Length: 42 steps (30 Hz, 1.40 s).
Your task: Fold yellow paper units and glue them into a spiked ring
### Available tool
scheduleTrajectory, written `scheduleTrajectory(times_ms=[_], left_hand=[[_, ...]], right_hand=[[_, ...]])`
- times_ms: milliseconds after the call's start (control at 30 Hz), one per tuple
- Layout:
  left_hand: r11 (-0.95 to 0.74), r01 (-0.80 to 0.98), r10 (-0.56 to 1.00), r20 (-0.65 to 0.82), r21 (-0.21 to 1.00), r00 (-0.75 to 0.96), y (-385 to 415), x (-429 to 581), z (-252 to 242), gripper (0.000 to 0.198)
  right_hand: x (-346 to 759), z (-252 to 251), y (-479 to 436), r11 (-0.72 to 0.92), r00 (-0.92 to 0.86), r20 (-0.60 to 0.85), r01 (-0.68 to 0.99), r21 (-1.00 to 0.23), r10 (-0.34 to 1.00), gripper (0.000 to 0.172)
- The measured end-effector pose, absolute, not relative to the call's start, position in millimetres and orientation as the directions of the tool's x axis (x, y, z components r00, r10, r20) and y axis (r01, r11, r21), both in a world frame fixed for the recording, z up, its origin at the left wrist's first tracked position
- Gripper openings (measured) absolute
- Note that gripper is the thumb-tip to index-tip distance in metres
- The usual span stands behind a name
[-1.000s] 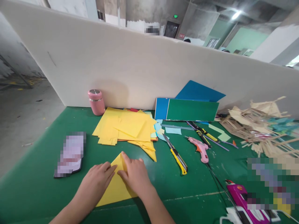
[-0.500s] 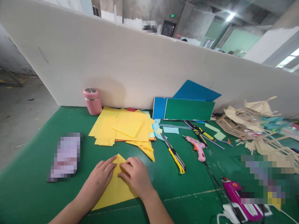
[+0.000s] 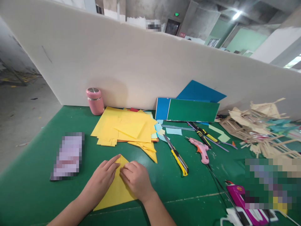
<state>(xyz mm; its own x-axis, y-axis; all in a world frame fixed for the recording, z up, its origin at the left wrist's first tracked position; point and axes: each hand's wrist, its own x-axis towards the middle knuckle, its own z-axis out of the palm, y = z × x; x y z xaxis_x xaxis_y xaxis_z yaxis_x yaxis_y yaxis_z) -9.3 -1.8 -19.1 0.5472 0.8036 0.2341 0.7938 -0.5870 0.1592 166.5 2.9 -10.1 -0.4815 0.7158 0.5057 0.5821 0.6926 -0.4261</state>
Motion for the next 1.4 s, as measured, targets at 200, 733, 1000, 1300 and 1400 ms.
scheduleTrajectory(times_ms=[200, 733, 1000, 1300, 1400], left_hand=[[-0.576, 0.802, 0.812, 0.226, 0.158, 0.539, -2.5, -7.4, -17.9, 0.037], [-0.562, 0.825, 0.827, 0.069, 0.060, 0.558, -0.5, 2.8, -1.0, 0.049], [-0.475, 0.876, 0.880, 0.078, 0.091, 0.469, 2.5, 7.2, -1.4, 0.058], [-0.491, 0.866, 0.867, 0.150, 0.095, 0.475, 1.3, 5.8, -9.2, 0.055], [-0.485, 0.867, 0.871, 0.156, 0.116, 0.466, 0.9, 6.8, -7.3, 0.053]], right_hand=[[166.2, -8.9, 2.8, 0.694, -0.492, 0.495, 0.583, -0.424, 0.716, 0.029], [166.8, -11.3, 2.4, 0.692, -0.484, 0.501, 0.582, -0.428, 0.717, 0.027], [165.5, -10.1, 2.0, 0.688, -0.468, 0.515, 0.585, -0.429, 0.718, 0.028], [164.4, -5.3, 0.3, 0.638, -0.404, 0.499, 0.566, -0.521, 0.766, 0.017], [166.2, -5.0, 0.3, 0.643, -0.415, 0.493, 0.551, -0.532, 0.764, 0.015]])
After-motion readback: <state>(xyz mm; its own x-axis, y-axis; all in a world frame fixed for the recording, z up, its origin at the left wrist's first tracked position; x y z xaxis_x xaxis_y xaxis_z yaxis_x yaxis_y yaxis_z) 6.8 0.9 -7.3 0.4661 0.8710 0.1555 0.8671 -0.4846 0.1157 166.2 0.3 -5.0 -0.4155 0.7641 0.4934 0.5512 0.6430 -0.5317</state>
